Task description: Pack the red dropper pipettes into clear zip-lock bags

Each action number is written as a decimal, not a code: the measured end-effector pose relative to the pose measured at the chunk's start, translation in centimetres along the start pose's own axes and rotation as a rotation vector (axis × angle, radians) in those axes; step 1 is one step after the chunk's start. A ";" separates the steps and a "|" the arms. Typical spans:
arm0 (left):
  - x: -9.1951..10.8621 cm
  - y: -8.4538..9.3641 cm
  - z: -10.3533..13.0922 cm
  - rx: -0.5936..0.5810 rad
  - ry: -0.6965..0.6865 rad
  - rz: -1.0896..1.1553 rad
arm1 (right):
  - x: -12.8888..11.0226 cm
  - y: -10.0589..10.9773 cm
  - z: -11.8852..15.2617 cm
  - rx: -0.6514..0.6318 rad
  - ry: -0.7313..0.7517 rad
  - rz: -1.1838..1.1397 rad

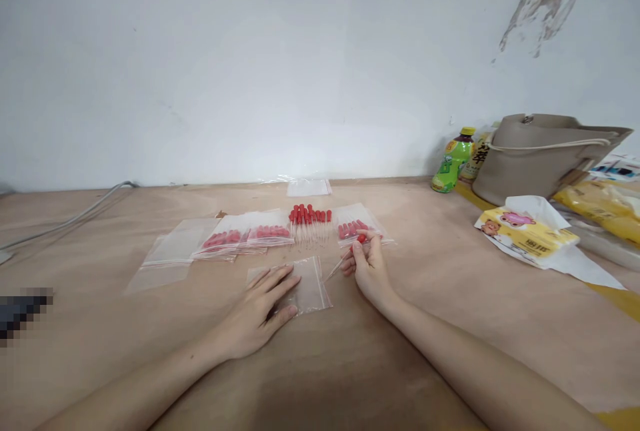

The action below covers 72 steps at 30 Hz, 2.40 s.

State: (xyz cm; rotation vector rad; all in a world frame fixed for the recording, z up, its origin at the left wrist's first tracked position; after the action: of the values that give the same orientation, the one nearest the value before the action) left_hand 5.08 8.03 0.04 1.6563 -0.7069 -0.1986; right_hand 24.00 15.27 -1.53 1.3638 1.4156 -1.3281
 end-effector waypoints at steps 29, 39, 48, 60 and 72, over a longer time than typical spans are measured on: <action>0.0 0.2 0.0 0.018 0.003 0.014 | -1.0 -4.5 2.5 -0.790 -0.118 0.071; -0.3 1.2 0.0 -0.008 -0.003 0.158 | 0.1 -5.5 2.3 -0.731 -0.199 0.085; -1.3 1.3 0.2 -0.050 -0.113 0.235 | -1.2 -5.7 2.2 -0.831 0.129 0.414; -1.1 1.0 0.1 -0.023 -0.092 0.203 | -0.4 -4.8 2.3 -0.556 0.038 0.491; -1.9 2.0 -0.3 0.061 -0.093 0.276 | 0.0 -2.6 1.2 -0.345 -0.185 0.281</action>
State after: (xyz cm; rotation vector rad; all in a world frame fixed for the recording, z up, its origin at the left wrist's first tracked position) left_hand 3.05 9.22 1.47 1.5946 -1.0119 -0.0571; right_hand 21.29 14.36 -1.24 1.1295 1.2098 -0.9500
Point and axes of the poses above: each hand's wrist, its own z-axis away from the middle knuckle, its own y-axis out of the back of the hand, x = y × z, the point moved 8 cm from there along -z, towards the middle knuckle, and after that the axes turned 5 degrees about x, right-handed, at the moved point
